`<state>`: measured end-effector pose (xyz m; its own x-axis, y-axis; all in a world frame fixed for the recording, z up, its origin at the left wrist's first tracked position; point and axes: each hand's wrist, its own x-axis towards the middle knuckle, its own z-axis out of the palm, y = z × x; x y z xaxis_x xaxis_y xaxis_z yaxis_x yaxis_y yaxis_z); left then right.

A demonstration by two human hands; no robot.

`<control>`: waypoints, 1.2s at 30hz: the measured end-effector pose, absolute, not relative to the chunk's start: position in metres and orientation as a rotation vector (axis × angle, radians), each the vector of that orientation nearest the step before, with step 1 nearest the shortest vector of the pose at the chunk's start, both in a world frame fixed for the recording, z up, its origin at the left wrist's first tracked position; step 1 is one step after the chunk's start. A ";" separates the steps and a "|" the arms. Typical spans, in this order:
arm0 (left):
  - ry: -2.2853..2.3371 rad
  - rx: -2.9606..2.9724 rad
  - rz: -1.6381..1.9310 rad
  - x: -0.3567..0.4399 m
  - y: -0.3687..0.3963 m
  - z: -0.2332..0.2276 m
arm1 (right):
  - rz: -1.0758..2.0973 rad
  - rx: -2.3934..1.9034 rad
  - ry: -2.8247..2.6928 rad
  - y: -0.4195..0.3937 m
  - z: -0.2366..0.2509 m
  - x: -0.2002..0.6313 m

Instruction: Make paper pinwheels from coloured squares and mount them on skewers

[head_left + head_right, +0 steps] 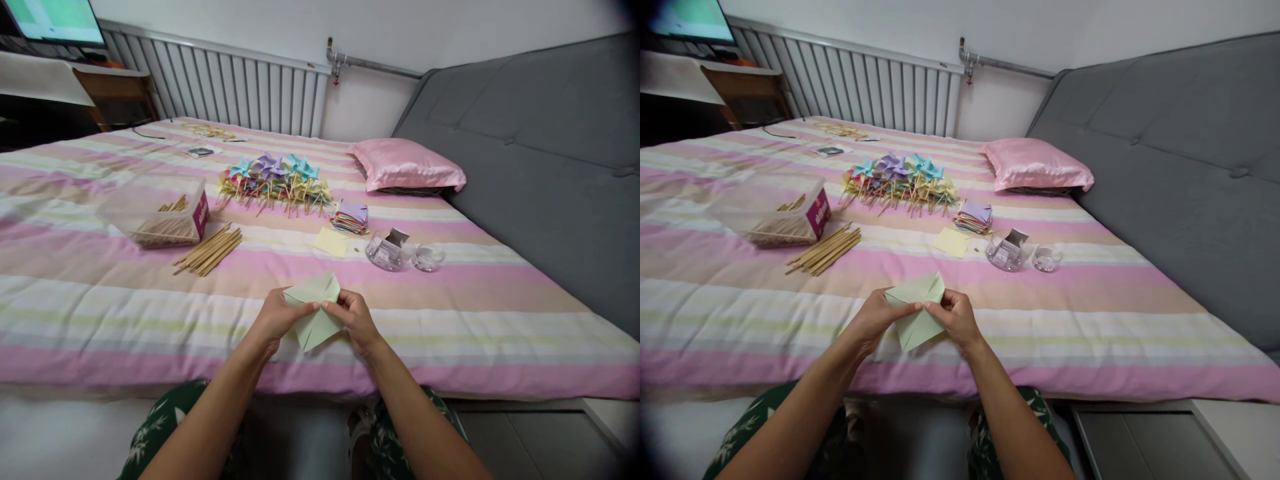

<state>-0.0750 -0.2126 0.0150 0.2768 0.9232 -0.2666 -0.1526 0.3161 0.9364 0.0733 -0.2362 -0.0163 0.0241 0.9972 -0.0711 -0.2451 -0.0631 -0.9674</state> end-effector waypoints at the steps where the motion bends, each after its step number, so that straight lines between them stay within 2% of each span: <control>1: 1.018 0.964 0.905 -0.075 -0.212 0.014 | 1.329 -1.092 -0.990 -0.236 -0.017 0.073; 7: 1.068 0.924 1.021 -0.075 -0.208 0.008 | 1.174 -1.073 -1.130 -0.233 -0.018 0.076; 14: 1.144 0.724 1.245 -0.084 -0.200 0.017 | 0.600 -1.201 -1.335 -0.238 -0.015 0.074; 17: 1.123 0.668 1.280 -0.089 -0.197 0.020 | 0.470 -1.197 -1.385 -0.243 -0.015 0.070; 26: 1.072 0.600 1.207 -0.088 -0.199 0.024 | 0.535 -1.056 -1.679 -0.247 -0.020 0.060; 36: 1.024 0.595 1.137 -0.081 -0.204 0.027 | 0.648 -1.112 -1.585 -0.245 -0.019 0.063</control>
<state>-0.0811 -0.2039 0.0269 0.0695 0.9329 -0.3533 -0.4483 0.3456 0.8244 0.0635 -0.2446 -0.0185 -0.0220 0.8975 0.4405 0.3317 0.4222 -0.8436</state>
